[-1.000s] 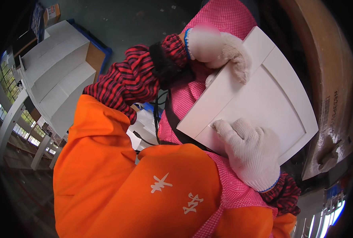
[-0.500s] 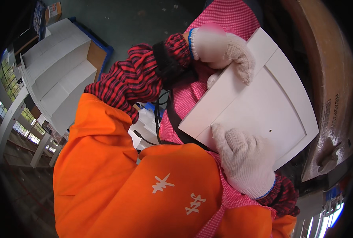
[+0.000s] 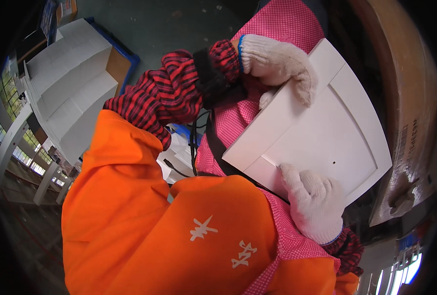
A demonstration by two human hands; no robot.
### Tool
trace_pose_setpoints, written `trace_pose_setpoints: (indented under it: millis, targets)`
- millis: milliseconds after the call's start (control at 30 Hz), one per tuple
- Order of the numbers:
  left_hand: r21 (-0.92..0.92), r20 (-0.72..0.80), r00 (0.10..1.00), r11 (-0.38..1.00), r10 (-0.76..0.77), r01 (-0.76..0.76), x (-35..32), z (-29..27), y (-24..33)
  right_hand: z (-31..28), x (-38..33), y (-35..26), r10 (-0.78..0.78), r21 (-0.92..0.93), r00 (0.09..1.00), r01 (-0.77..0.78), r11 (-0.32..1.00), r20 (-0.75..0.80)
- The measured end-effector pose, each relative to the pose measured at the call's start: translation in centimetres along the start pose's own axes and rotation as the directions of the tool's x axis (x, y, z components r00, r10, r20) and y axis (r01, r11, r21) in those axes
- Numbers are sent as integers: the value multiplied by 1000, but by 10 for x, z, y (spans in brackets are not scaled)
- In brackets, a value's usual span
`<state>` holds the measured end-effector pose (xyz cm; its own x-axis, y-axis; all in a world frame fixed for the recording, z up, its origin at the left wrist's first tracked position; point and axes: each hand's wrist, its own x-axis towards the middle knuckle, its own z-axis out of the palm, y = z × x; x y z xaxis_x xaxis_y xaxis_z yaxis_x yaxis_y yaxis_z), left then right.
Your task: Inspecting, cleaning, and scraping the edges of white cabinet door panels on a factory workbench.
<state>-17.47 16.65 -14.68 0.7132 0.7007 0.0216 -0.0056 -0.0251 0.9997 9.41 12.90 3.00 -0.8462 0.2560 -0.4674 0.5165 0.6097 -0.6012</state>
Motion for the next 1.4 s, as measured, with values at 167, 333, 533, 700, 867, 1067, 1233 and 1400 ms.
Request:
trace_pose_setpoints:
  millis: [167,333,533,700,867,1067,1233,1400]
  targets:
    - [164,8,919,907,-394,387,0,-10,21,2,14,18,90,289,973,-25,957,-213]
    - [22,-63,989,991,-133,135,0,-2,0,-7,44,24,-93,211,985,123,970,-148]
    - [-72,-66,996,996,56,-61,2,2,-16,-18,53,44,-343,216,939,341,915,-29]
    - [-102,20,1000,994,-24,26,2,-2,-8,-26,47,59,-436,253,899,414,874,36]
    - [-25,-28,998,998,-56,55,1,-6,0,-18,53,51,-356,141,929,368,919,-102]
    - [108,-31,989,984,-141,144,0,0,-9,-19,60,43,-416,113,909,411,905,25]
    - [6,21,996,996,87,-87,4,-3,-16,-23,50,63,-472,188,881,459,869,28]
    - [-26,12,999,999,47,-47,5,-10,-5,-23,54,54,-376,148,926,369,918,24]
